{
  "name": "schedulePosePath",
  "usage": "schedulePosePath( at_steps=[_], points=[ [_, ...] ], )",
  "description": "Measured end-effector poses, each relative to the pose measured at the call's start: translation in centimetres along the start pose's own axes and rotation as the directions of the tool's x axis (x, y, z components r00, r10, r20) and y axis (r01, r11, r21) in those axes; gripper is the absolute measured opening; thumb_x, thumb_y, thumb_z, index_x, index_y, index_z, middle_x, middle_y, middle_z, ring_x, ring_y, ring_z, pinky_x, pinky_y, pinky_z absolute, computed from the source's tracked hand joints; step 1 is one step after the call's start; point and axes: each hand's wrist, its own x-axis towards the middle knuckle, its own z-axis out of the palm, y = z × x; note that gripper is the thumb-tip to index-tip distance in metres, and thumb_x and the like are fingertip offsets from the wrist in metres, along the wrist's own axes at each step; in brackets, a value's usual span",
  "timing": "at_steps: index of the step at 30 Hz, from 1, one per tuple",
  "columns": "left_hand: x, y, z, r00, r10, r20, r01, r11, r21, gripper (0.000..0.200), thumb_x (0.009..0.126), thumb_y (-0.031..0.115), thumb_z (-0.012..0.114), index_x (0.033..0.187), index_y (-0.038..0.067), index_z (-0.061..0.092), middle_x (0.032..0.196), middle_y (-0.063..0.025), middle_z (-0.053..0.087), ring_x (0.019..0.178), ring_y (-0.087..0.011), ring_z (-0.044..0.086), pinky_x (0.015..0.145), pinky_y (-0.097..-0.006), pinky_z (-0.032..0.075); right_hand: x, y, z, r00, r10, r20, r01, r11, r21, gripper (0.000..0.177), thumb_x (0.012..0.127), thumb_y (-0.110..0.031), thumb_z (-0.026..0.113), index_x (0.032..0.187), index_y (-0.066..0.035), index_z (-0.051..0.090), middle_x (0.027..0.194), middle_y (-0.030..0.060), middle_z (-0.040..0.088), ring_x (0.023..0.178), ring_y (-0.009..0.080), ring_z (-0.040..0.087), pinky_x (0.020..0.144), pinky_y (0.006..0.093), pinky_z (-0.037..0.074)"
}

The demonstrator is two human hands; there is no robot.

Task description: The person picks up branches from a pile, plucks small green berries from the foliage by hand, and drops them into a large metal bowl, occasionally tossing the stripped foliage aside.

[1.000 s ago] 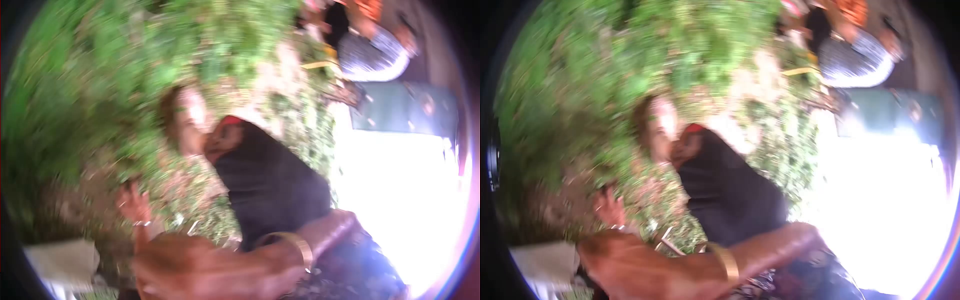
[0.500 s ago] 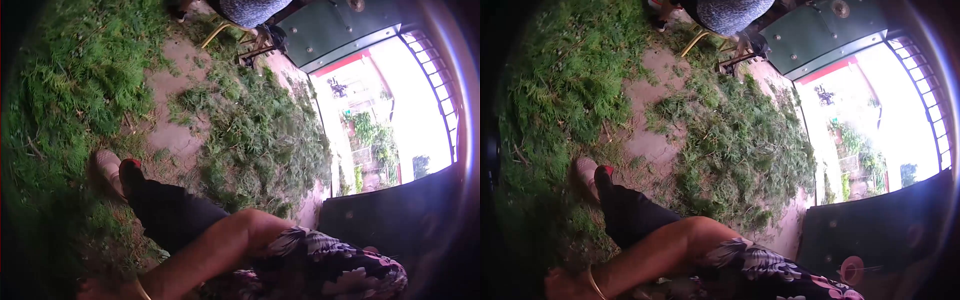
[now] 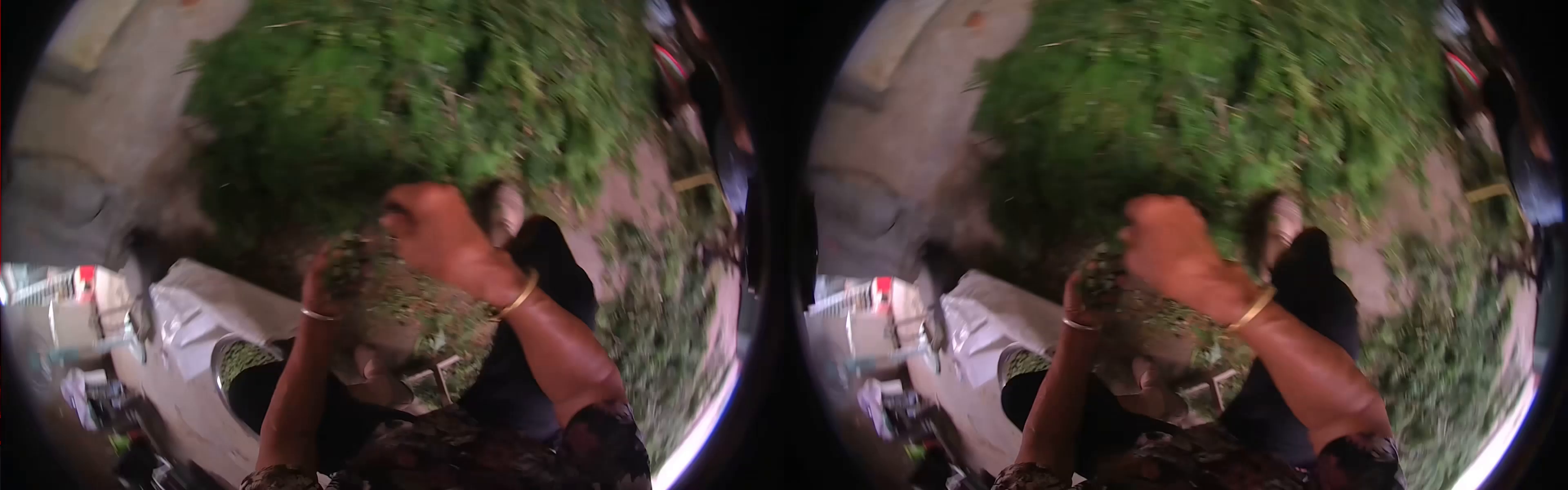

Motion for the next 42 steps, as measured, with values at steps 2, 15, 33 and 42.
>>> schedulePosePath(
  at_steps=[2, 15, 33, 42],
  points=[
    [-1.4, 2.0, 3.1, 0.993, 0.069, 0.097, -0.071, 0.997, 0.016, 0.038, 0.084, 0.021, 0.058, 0.117, 0.005, 0.049, 0.102, -0.0171, 0.062, 0.078, -0.0257, 0.065, 0.048, -0.0246, 0.051, 0.4, -1.0, 0.5, 0.994, -0.039, -0.102, 0.052, 0.990, 0.128, 0.016, 0.075, -0.006, 0.060, 0.088, 0.002, 0.065, 0.079, 0.0249, 0.062, 0.077, 0.0388, 0.063, 0.070, 0.0413, 0.051],
    [-2.9, 7.2, 6.1, 0.990, -0.013, 0.137, 0.016, 1.000, -0.021, 0.041, 0.077, 0.010, 0.060, 0.115, 0.002, 0.047, 0.091, -0.0166, 0.062, 0.073, -0.0296, 0.066, 0.034, -0.0231, 0.044, 3.7, -7.0, 3.9, 0.968, -0.219, 0.124, 0.122, 0.840, 0.529, 0.022, 0.076, 0.004, 0.068, 0.098, 0.001, 0.065, 0.076, 0.0045, 0.064, 0.071, 0.0079, 0.059, 0.062, 0.0225, 0.050],
    [-2.5, 6.3, 4.9, 0.992, -0.066, 0.111, 0.099, 0.941, -0.325, 0.030, 0.086, 0.012, 0.056, 0.114, 0.007, 0.049, 0.099, -0.0191, 0.060, 0.075, -0.0289, 0.063, 0.039, -0.0208, 0.045, 5.2, -3.6, 2.1, 0.975, 0.018, 0.224, -0.143, 0.818, 0.558, 0.015, 0.087, -0.004, 0.050, 0.087, 0.004, 0.063, 0.072, 0.0062, 0.063, 0.064, 0.0093, 0.060, 0.058, 0.0237, 0.050],
    [-2.3, 6.4, 4.6, 0.986, -0.009, 0.168, 0.062, 0.949, -0.311, 0.026, 0.090, 0.017, 0.054, 0.115, 0.011, 0.048, 0.103, -0.0202, 0.058, 0.077, -0.0290, 0.063, 0.039, -0.0216, 0.045, 5.1, -3.3, 2.1, 0.970, 0.216, 0.114, -0.239, 0.738, 0.631, 0.015, 0.087, -0.007, 0.053, 0.078, 0.002, 0.061, 0.058, 0.0009, 0.054, 0.050, 0.0051, 0.046, 0.044, 0.0216, 0.036]
  ],
)
